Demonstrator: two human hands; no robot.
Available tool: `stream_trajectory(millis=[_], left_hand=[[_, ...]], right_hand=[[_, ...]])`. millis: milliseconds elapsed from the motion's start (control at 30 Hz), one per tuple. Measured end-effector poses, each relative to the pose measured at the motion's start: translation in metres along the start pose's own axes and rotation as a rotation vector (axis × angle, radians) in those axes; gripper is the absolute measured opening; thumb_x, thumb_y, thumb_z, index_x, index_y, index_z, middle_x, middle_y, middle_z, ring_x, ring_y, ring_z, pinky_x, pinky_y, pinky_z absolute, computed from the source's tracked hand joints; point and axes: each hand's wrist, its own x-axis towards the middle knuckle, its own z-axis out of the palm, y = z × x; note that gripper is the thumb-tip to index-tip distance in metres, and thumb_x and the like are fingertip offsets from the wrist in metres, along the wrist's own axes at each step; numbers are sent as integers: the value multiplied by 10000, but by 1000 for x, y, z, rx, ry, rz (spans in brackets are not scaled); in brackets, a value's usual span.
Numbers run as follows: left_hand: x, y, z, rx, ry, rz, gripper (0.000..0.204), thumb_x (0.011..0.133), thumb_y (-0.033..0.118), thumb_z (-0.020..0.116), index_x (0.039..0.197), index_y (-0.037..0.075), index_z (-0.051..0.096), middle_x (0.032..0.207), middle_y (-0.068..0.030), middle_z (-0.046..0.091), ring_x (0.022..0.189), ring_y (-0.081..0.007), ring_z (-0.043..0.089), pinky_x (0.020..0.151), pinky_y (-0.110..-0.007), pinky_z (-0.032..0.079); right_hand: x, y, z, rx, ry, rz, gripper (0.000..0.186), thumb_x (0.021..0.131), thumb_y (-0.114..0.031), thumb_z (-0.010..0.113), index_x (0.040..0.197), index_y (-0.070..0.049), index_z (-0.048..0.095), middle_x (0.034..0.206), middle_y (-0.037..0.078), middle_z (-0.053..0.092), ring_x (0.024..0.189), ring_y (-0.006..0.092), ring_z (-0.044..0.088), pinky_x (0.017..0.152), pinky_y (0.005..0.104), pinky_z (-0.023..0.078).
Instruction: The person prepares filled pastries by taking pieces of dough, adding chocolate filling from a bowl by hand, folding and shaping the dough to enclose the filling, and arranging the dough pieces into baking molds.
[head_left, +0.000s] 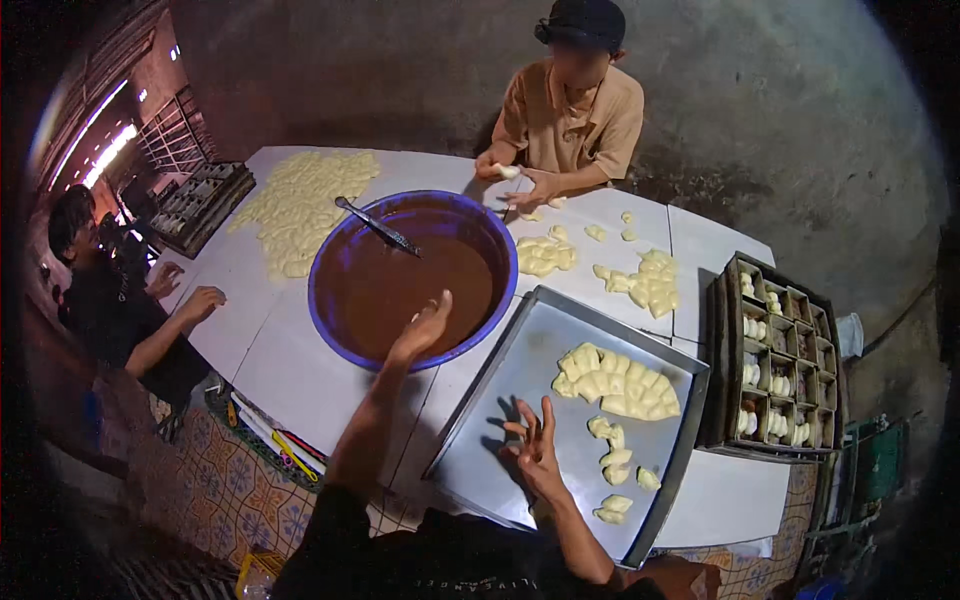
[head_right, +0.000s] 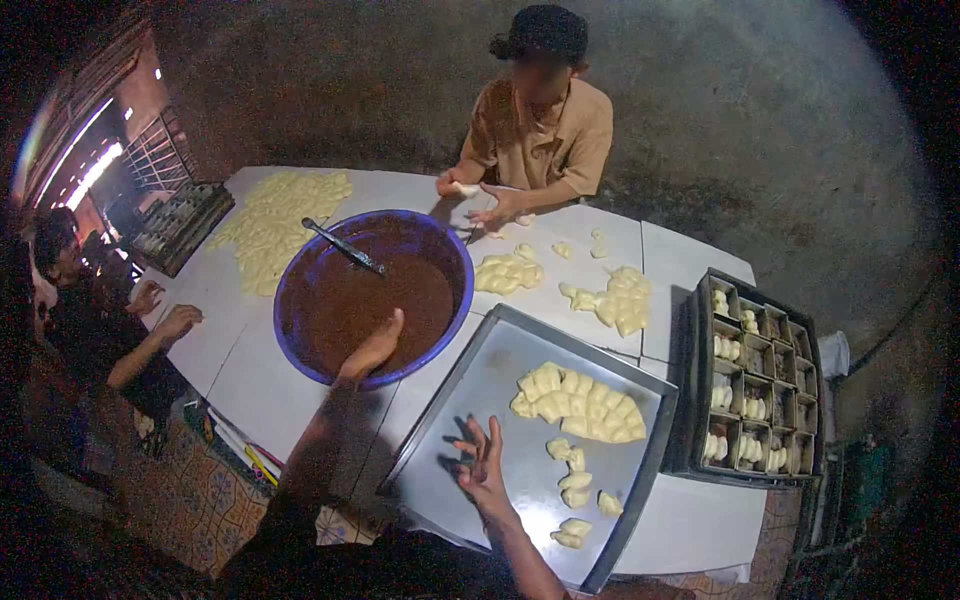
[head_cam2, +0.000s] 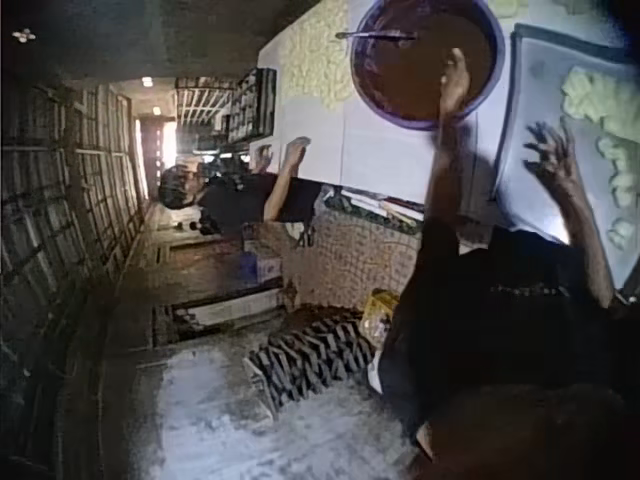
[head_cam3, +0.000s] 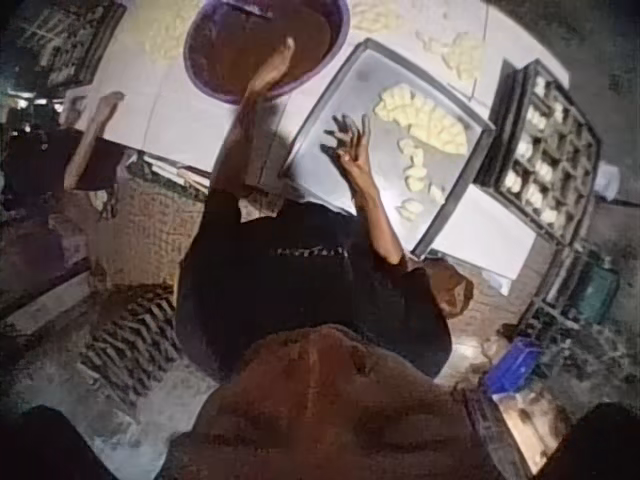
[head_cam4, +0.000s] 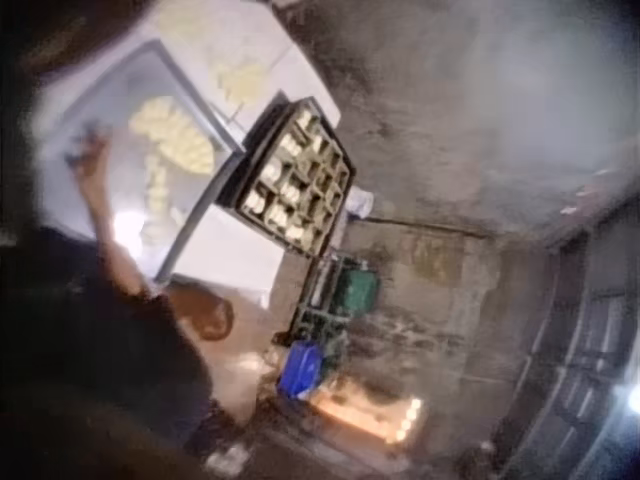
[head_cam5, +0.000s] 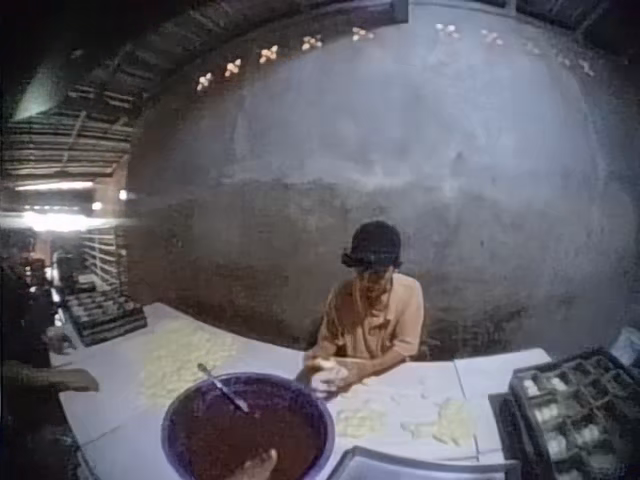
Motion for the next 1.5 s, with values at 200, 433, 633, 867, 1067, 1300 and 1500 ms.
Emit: stream_trajectory(millis=[200, 433, 633, 867, 1067, 1300, 1500], left_hand=[[-33, 47, 6, -95, -305, -207, 766, 955, 627, 160, 1070, 28, 622, 976, -218, 641, 896, -392, 594, 815, -477, 439], [-171, 63, 36, -1286, -445, -349, 752, 962, 627, 270, 1210, -23, 556, 1122, -154, 629, 993, -263, 614, 912, -371, 446], [-224, 103, 28, -1226, -435, -562, 486, 997, 425, 403, 1283, 45, 502, 1157, -62, 565, 1100, -158, 545, 894, -278, 436], [-251, 77, 35, -895, -448, 112, 259, 920, 13, 562, 1140, -123, 557, 1013, -155, 605, 923, -195, 640, 805, -294, 559], [-255, 71, 49, -1010, -474, 67, 245, 931, 100, 597, 1044, -117, 598, 1002, -154, 612, 841, -198, 661, 792, -312, 584], [-268, 54, 77, -862, -341, 191, 418, 870, 118, 693, 1184, -6, 448, 862, -102, 617, 754, -133, 606, 633, -250, 516], [-256, 38, 71, -476, -218, 469, 215, 763, 43, 657, 961, -2, 587, 964, -86, 563, 1130, -219, 477, 884, -351, 431]], right_hand=[[-8, 18, -24, 122, 176, -1, 862, 908, -102, 616, 1525, -189, 20, 1457, 152, 329, 1147, 203, 493, 844, 300, 487], [1, 24, -19, 647, 307, 243, 390, 987, -129, 499, 1332, 37, 424, 1158, 147, 584, 990, 155, 585, 777, 224, 505], [-22, 15, -11, -480, 359, -58, 388, 820, -119, 714, 1184, -21, 621, 1108, 67, 560, 891, 160, 528, 812, 261, 431], [-34, -23, -7, -418, 375, -157, 194, 782, 62, 640, 968, 4, 640, 1097, 109, 552, 1003, 197, 555, 897, 299, 432], [-44, -33, -8, -636, 209, -187, 234, 842, -26, 655, 1074, 4, 638, 1138, 103, 564, 1011, 181, 571, 797, 267, 464], [-68, -7, -16, -542, 357, 6, 198, 923, -94, 582, 1086, -2, 647, 832, 26, 647, 717, 87, 552, 623, 242, 438], [-63, -15, -35, 63, -67, 571, 449, 928, -86, 558, 1362, -37, 454, 1200, 68, 600, 850, 115, 593, 720, 247, 505]])
